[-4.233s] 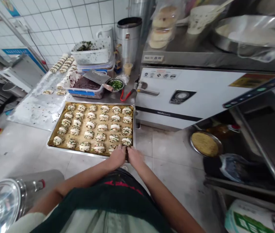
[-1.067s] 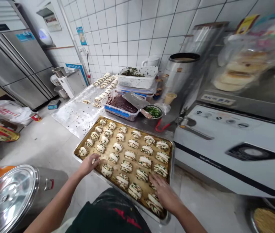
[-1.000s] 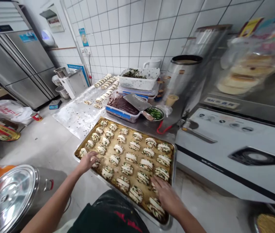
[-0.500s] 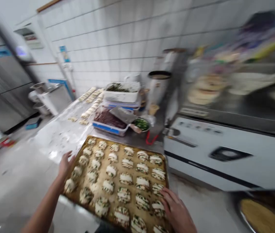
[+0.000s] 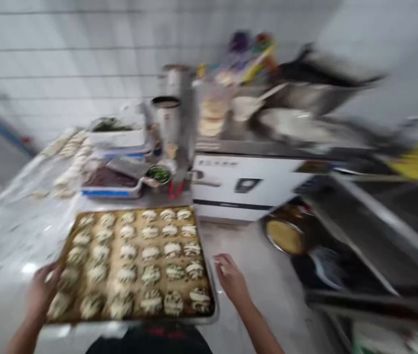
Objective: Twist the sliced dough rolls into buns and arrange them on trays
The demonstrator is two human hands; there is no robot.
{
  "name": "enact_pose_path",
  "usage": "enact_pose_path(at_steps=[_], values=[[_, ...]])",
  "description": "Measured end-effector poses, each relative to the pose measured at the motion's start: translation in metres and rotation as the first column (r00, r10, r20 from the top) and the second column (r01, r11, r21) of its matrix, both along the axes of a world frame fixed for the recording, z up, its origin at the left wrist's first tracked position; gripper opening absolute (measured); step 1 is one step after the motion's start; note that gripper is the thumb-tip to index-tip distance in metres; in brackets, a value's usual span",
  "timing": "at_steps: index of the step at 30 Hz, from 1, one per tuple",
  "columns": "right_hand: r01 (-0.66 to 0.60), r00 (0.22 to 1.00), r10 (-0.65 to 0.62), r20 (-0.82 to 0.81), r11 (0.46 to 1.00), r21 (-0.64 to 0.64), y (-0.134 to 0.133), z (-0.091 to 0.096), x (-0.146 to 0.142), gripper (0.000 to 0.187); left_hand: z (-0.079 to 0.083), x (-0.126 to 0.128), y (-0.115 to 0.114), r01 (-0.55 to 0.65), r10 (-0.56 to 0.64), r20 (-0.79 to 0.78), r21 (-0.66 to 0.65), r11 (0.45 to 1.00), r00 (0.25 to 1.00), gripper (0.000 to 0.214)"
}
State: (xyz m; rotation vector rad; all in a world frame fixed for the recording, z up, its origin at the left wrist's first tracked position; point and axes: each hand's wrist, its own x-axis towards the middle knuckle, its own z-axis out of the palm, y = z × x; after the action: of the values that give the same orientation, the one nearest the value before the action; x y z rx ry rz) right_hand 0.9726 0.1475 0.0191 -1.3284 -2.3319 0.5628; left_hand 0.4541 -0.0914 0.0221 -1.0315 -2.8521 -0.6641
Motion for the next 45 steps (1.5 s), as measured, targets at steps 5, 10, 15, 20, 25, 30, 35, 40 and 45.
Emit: enact_pose_path(at_steps=[5, 10, 15, 20, 25, 30, 35, 40, 45], values=[[-0.234, 0.97, 0.237, -0.054, 0.97, 0.06, 0.015, -0.041, -0.01, 0.031, 0.025, 0.012, -0.048, 0.156, -0.15, 0.069, -0.089, 0.984, 0.986, 0.031], [-0.446, 0.892, 0.45, -0.048, 0.891, 0.084, 0.015, -0.055, -0.048, 0.034, 0.026, 0.023, -0.081, 0.237, -0.22, 0.106, -0.201, 0.95, 0.97, 0.034], [-0.53, 0.847, 0.531, -0.008, 0.846, 0.055, 0.003, -0.04, -0.076, 0.037, 0.011, 0.024, -0.078, 0.412, -0.375, 0.178, -0.266, 0.872, 0.91, 0.041], [-0.635, 0.773, 0.634, 0.023, 0.772, 0.041, -0.014, -0.021, -0.106, 0.037, 0.007, 0.007, -0.068, 0.502, -0.447, 0.23, -0.349, 0.791, 0.864, 0.048], [-0.703, 0.71, 0.701, 0.068, 0.711, -0.003, -0.03, -0.011, -0.124, 0.034, 0.008, 0.009, -0.079, 0.519, -0.477, 0.207, -0.393, 0.759, 0.854, 0.043], [-0.697, 0.714, 0.696, 0.072, 0.717, -0.014, -0.035, -0.018, -0.124, 0.033, -0.011, 0.024, -0.105, 0.529, -0.551, 0.076, -0.412, 0.742, 0.831, 0.068], [-0.678, 0.726, 0.68, 0.107, 0.733, -0.054, -0.029, -0.016, -0.127, 0.032, -0.015, 0.027, -0.1, 0.514, -0.551, 0.035, -0.414, 0.751, 0.834, 0.069], [-0.655, 0.747, 0.656, 0.104, 0.754, -0.05, -0.021, -0.005, -0.132, 0.031, 0.004, 0.019, -0.063, 0.428, -0.453, -0.041, -0.263, 0.865, 0.89, 0.053], [-0.642, 0.759, 0.644, 0.099, 0.765, -0.055, -0.022, -0.007, -0.136, 0.034, 0.0, 0.01, -0.028, 0.458, -0.474, -0.022, -0.223, 0.86, 0.88, 0.06]])
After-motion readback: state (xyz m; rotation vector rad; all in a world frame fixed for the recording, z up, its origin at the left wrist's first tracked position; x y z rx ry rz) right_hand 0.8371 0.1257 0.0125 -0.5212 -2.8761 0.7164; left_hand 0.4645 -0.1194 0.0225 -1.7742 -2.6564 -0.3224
